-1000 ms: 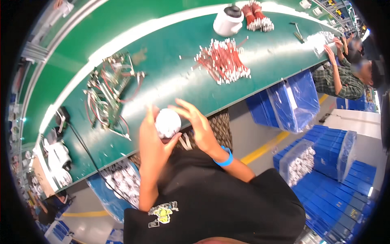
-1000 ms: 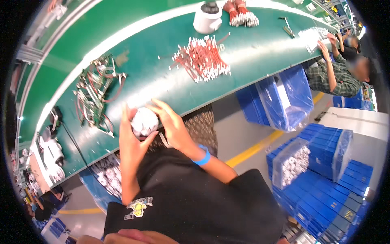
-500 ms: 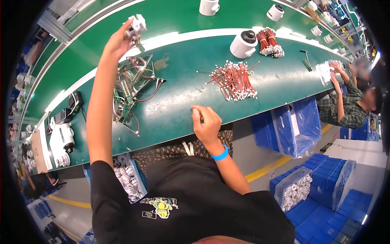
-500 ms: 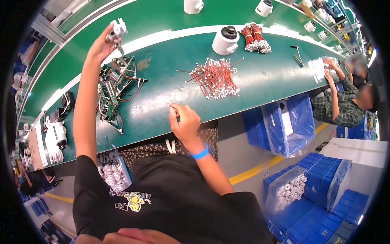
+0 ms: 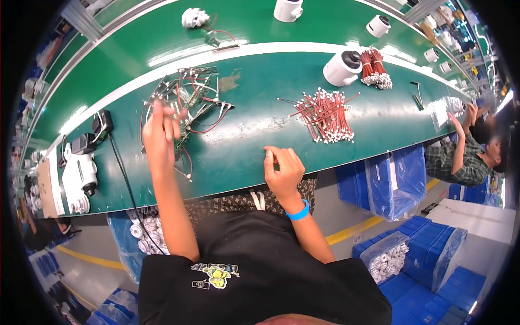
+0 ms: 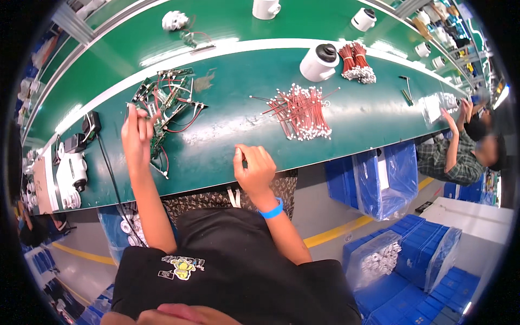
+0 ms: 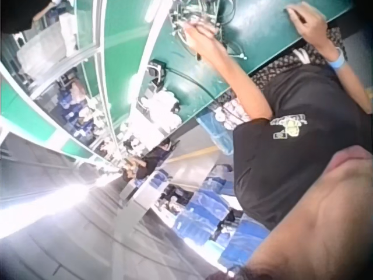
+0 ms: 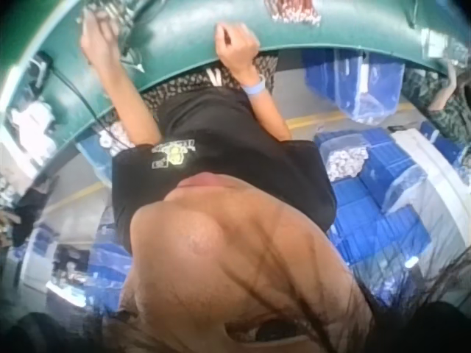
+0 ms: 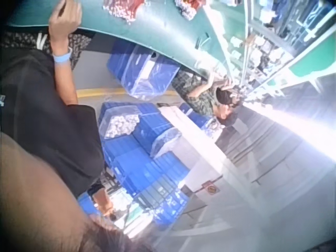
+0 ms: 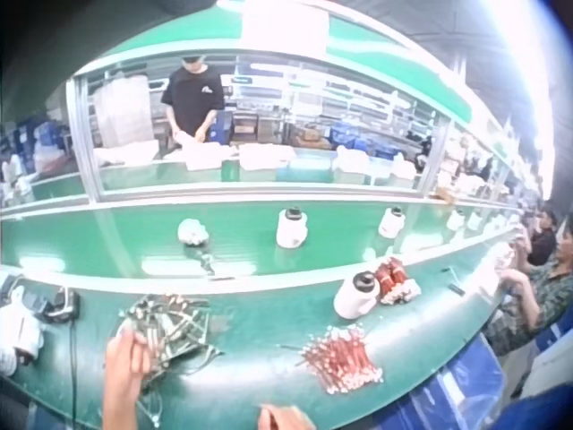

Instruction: Assembling light fixtures by connecting wiring to circuit boards and placing them into white plastic housings.

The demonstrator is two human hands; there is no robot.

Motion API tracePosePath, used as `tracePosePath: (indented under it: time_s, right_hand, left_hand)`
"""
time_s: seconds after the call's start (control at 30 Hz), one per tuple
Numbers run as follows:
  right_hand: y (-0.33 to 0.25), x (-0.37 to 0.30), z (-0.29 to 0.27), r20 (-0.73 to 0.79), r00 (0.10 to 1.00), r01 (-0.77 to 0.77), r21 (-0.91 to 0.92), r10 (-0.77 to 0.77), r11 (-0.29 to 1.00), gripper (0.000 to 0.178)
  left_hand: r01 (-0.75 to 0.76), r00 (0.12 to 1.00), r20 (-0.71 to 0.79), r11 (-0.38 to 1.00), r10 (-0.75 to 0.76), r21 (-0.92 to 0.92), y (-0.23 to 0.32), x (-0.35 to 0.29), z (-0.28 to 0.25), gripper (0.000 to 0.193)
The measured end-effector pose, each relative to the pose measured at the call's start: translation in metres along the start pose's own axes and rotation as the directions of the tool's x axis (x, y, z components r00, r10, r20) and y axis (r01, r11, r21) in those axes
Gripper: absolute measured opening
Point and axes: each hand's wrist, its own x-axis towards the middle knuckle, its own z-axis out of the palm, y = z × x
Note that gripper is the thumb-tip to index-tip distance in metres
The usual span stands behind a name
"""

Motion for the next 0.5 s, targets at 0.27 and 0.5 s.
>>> tracePosePath:
  time_s: [0.27, 0.5]
  right_hand:
    - [0.000, 0.000, 0.000, 0.093, 0.996, 0.012, -0.066, -0.006, 0.998, 0.018]
    - [-0.009, 0.001, -0.003, 0.165, 0.983, -0.069, -0.038, 0.075, 0.997, 0.011]
  left_hand:
    - [-0.066, 0.950, -0.263, 0.932, 0.168, 0.358, 0.047, -0.052, -0.029, 0.031]
    - [-0.045, 0.819, -0.244, 0.482, 0.519, 0.875, 0.059, -0.050, -0.076, 0.036]
